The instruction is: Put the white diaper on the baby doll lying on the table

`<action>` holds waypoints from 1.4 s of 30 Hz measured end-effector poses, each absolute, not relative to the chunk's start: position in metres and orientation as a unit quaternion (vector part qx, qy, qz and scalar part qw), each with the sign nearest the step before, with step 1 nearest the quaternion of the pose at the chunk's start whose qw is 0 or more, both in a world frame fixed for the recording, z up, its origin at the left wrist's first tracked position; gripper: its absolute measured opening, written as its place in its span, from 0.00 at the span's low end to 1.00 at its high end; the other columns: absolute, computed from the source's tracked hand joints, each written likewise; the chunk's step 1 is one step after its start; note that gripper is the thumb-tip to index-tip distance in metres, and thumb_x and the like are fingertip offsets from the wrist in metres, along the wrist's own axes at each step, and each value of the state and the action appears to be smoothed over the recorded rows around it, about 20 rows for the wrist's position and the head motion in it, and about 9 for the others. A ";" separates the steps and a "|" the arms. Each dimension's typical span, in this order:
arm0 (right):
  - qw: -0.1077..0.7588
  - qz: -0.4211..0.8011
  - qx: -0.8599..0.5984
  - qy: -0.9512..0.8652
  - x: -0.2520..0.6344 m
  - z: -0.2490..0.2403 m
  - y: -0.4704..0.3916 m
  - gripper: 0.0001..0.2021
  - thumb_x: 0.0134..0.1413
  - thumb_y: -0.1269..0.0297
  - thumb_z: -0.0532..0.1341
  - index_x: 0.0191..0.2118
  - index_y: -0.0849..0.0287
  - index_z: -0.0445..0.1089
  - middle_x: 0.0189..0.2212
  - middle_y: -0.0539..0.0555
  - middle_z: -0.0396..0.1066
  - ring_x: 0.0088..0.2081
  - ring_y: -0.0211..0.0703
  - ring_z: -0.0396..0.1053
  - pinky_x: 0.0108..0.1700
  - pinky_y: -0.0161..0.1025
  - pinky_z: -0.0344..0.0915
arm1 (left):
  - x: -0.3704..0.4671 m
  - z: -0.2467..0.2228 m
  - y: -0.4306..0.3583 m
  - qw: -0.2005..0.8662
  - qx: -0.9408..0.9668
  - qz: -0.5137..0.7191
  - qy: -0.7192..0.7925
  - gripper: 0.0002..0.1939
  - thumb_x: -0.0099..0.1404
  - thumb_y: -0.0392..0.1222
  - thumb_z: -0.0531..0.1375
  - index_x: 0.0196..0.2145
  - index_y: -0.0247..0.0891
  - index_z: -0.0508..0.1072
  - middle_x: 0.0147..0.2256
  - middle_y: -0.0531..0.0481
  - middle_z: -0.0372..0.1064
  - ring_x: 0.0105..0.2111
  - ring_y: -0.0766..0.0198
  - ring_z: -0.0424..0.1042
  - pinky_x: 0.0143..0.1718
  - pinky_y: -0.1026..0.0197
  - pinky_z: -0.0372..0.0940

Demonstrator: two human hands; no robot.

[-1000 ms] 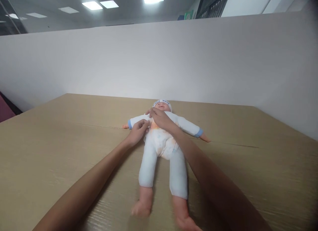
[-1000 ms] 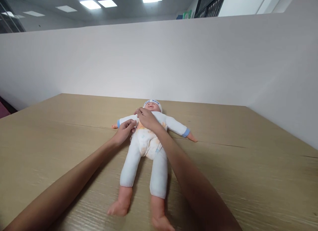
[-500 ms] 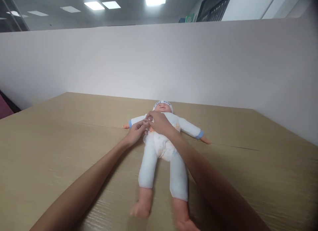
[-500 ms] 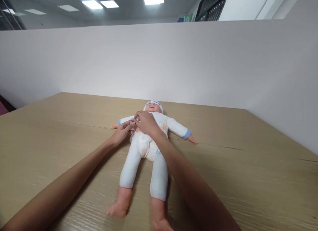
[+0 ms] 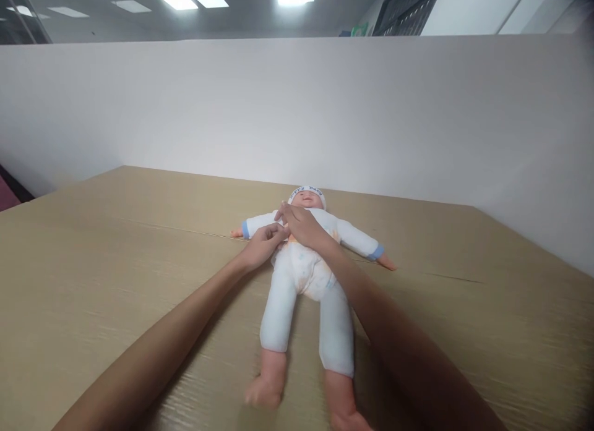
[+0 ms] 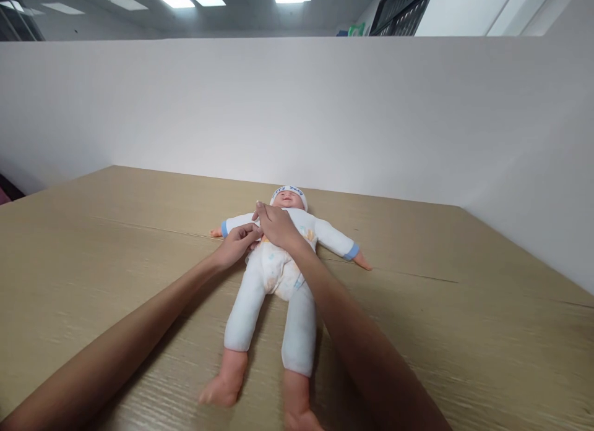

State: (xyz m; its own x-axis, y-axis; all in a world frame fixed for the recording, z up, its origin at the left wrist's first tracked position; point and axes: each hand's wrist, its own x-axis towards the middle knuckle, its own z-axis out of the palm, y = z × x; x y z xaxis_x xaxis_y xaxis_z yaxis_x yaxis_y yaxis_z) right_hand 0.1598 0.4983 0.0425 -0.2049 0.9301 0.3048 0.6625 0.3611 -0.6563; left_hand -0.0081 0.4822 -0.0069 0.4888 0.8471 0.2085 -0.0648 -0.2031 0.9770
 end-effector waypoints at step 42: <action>0.289 0.019 -0.455 -0.842 0.193 0.052 0.366 0.21 0.78 0.54 0.53 0.70 0.42 0.66 0.71 0.56 0.65 0.72 0.59 0.61 0.73 0.64 0.58 | -0.029 -0.042 0.477 0.404 0.685 0.476 0.375 0.14 0.73 0.51 0.62 0.47 0.38 0.75 0.48 0.43 0.78 0.49 0.54 0.75 0.55 0.51 0.67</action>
